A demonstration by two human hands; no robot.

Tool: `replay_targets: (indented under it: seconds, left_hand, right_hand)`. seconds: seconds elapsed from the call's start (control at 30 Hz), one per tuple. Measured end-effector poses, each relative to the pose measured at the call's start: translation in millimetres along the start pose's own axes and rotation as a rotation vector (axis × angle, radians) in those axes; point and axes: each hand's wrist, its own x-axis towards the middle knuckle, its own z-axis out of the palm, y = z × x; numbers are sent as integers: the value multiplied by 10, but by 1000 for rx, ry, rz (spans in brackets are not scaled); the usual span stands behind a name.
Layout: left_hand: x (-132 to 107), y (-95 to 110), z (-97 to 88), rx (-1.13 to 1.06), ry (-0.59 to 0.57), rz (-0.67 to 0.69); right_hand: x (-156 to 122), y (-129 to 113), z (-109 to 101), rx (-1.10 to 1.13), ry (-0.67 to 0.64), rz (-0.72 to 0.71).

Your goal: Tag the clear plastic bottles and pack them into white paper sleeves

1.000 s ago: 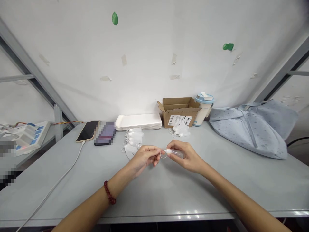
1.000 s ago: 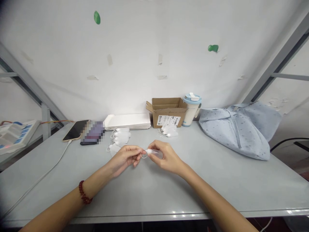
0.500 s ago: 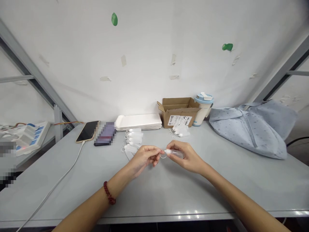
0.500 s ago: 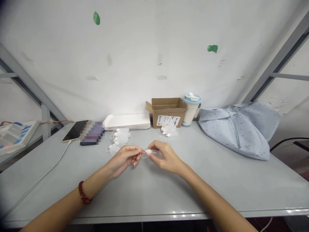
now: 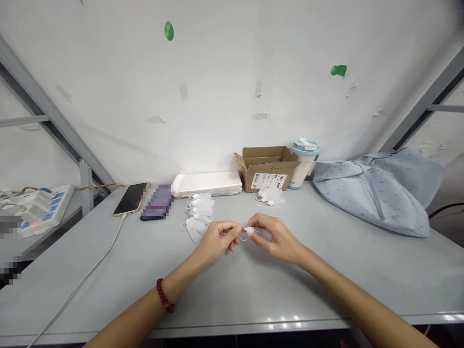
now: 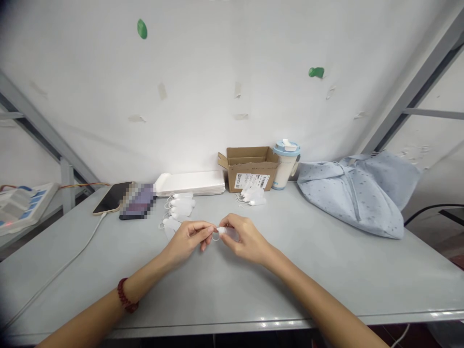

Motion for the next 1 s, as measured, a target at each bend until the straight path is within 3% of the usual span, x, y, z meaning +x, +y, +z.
replay_targets:
  seconds: [0.4, 0.77, 1.0]
  left_hand:
    - [-4, 59, -4, 38, -29, 10]
    - [18, 160, -173, -5, 157, 16]
    - [1, 121, -122, 60, 139, 6]
  right_hand:
    - [15, 24, 46, 74, -3, 27]
    - [54, 12, -36, 65, 34, 90]
    - [21, 77, 39, 27, 41, 72]
